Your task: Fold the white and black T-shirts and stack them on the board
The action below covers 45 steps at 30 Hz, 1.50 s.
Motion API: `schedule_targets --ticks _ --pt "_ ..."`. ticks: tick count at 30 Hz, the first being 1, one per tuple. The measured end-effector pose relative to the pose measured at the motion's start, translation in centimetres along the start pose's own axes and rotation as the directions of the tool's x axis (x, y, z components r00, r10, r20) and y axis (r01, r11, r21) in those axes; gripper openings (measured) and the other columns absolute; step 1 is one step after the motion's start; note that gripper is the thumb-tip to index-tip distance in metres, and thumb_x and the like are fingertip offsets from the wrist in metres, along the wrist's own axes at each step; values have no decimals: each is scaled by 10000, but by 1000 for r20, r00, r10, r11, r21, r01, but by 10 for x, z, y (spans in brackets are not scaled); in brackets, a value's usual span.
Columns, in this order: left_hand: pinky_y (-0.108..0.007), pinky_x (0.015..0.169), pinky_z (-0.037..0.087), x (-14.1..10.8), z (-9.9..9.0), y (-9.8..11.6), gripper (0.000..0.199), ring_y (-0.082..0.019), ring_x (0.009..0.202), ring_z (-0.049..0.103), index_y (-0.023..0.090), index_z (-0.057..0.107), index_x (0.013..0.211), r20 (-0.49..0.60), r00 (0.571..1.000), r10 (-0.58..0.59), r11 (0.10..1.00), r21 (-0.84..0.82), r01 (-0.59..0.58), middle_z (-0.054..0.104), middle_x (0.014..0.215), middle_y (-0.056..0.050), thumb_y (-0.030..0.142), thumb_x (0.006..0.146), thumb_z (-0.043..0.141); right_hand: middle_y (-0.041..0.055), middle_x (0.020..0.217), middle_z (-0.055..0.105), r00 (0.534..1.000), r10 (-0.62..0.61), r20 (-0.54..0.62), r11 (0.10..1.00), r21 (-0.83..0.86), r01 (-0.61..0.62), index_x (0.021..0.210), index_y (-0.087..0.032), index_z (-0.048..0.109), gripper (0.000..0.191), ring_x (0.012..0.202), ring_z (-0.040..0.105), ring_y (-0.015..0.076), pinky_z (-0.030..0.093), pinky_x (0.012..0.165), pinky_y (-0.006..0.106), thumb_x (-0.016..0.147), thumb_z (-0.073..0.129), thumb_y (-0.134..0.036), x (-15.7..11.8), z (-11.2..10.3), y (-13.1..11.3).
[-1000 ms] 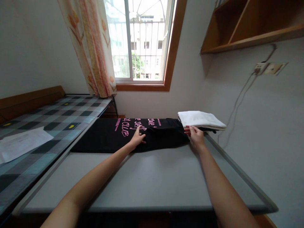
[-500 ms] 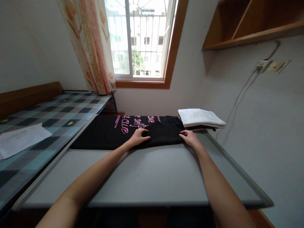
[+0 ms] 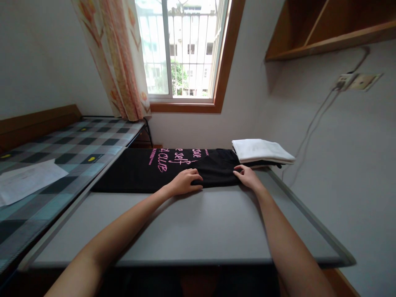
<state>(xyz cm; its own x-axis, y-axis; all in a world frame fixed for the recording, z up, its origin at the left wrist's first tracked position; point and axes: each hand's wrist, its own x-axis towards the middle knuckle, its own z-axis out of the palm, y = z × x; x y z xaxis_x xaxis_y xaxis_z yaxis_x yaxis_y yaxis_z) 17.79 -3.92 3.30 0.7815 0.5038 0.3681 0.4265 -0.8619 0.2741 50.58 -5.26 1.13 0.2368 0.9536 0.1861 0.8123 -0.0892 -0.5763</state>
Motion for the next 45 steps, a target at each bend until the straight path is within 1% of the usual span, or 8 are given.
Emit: schedule_targets --ticks 3,10,14,22,29,36,41,45 --pt "-317 854 466 1 0 4 246 -195 930 606 211 689 1050 104 993 61 995 76 -69 640 999 -56 345 854 625 6 621 586 999 -24 27 998 60 23 974 -160 673 267 605 552 158 414 593 262 755 618 -303 0 -3 0" --pt "-261 797 488 -1 -3 3 263 -167 895 630 192 686 1082 60 995 -77 997 8 77 671 1009 -50 280 881 541 -43 550 494 996 -56 65 965 260 37 956 -150 614 305 540 462 133 360 527 247 757 589 -380 0 -11 4" --pt "-284 826 486 0 -11 5 267 -190 911 619 204 708 1044 115 992 -46 997 69 38 679 983 -44 277 811 600 -76 531 470 966 -111 232 947 320 32 1139 -175 560 484 483 420 112 324 473 224 779 580 -498 -8 -21 4" --pt "-286 842 490 1 -10 5 316 -198 931 637 185 703 1066 180 983 -38 998 53 29 679 1016 -60 176 784 558 97 873 720 917 -154 369 956 290 43 800 -163 741 474 847 629 221 492 756 307 678 670 -615 -14 -43 -6" --pt "-281 827 493 1 -11 6 280 -191 906 657 192 702 1042 186 982 -20 1000 1 20 686 1007 -63 174 808 550 75 873 730 863 -117 491 965 263 -18 1007 -169 764 486 758 619 203 480 691 301 617 757 -458 -20 -55 -3" --pt "-264 818 482 0 -13 5 253 -182 889 655 183 718 1009 205 979 15 999 28 -21 696 977 -62 185 823 547 51 690 700 878 -75 473 976 215 -33 953 -135 779 508 614 550 167 437 617 300 599 735 -497 -15 -51 8" --pt "-269 798 470 1 -14 8 234 -173 854 643 199 727 974 201 979 33 999 30 -39 682 934 -53 303 884 538 68 758 709 878 -133 460 990 110 92 729 -173 774 426 748 606 215 466 736 328 718 641 -577 -13 -48 5" --pt "-331 924 427 2 -8 4 325 -191 1007 610 221 704 1055 60 997 -55 996 67 51 669 1059 -62 378 958 436 125 938 699 976 -218 28 963 -155 220 708 -181 759 420 988 594 277 433 924 411 863 526 -494 -14 -20 -22"
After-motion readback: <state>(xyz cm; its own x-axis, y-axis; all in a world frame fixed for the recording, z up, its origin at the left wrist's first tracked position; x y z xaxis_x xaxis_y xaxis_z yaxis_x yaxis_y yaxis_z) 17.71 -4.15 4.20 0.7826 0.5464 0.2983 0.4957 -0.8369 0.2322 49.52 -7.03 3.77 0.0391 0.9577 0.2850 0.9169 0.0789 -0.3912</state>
